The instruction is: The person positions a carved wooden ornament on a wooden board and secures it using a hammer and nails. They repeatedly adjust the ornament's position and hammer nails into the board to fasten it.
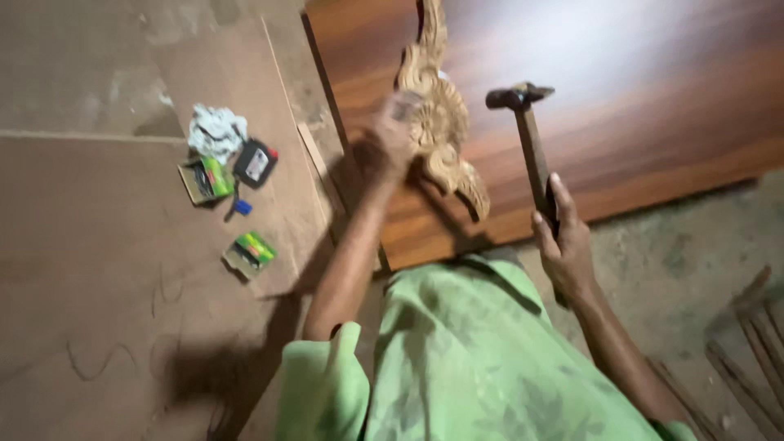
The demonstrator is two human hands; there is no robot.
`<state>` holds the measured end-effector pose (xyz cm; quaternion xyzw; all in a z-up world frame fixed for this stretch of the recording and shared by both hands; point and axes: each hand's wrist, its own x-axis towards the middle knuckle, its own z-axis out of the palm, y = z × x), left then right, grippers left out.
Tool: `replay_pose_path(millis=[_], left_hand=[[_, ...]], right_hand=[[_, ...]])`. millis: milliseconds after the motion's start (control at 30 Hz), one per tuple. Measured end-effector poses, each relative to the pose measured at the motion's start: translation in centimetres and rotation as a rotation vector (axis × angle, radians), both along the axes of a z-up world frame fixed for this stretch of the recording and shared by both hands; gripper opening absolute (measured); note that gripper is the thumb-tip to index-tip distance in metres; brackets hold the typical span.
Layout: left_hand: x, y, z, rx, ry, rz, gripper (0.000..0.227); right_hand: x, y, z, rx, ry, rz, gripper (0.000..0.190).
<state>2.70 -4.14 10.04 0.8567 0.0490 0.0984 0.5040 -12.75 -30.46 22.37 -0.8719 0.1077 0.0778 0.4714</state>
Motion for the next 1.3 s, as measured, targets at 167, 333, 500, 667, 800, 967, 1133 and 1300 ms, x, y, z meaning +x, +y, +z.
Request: replay_pose_path(millis=[167, 333, 500, 667, 800, 967, 1133, 1300], left_hand=[[1.8, -4.3, -5.6, 0.183, 0.008, -0.146, 0.022], [1.5, -3.9, -8.9, 0.216, -0.204, -0.273, 0.026], [1.3, -4.1, -8.6, 0.147, -0.209, -0.292, 0.025], [2.1, -4.5, -9.5, 0.193, -0.157, -0.306, 0.015], [2.0, -4.2, -9.7, 0.259, -0.152, -0.330, 0.019], [1.6, -4.2, -9.7, 0.275, -0.247, -0.268, 0.031], [1.6, -4.4, -11.0, 0.288, -0.059, -0.308, 0.028], [0.9, -3.9, -11.2, 0.145, -0.060, -0.242, 0.008]], right_hand=[[0.4, 0.0, 0.6, 0.053, -0.027, -0.030, 0.062], [0.1, -0.3, 1.0, 0.069, -0.086, -0.004, 0.064], [0.0, -0.6, 1.0, 0.026, -0.102, 0.033, 0.066], [0.3, -1.0, 1.0, 0.035, -0.244, 0.131, 0.065], [1.1, -1.6, 0.9, -0.086, -0.355, 0.207, 0.064], [2.9, -2.1, 0.1, -0.356, -0.371, 0.301, 0.059], [4.4, -1.9, -1.0, -0.612, -0.138, 0.380, 0.053], [5.1, -1.6, -0.9, -0.672, 0.024, 0.412, 0.051]])
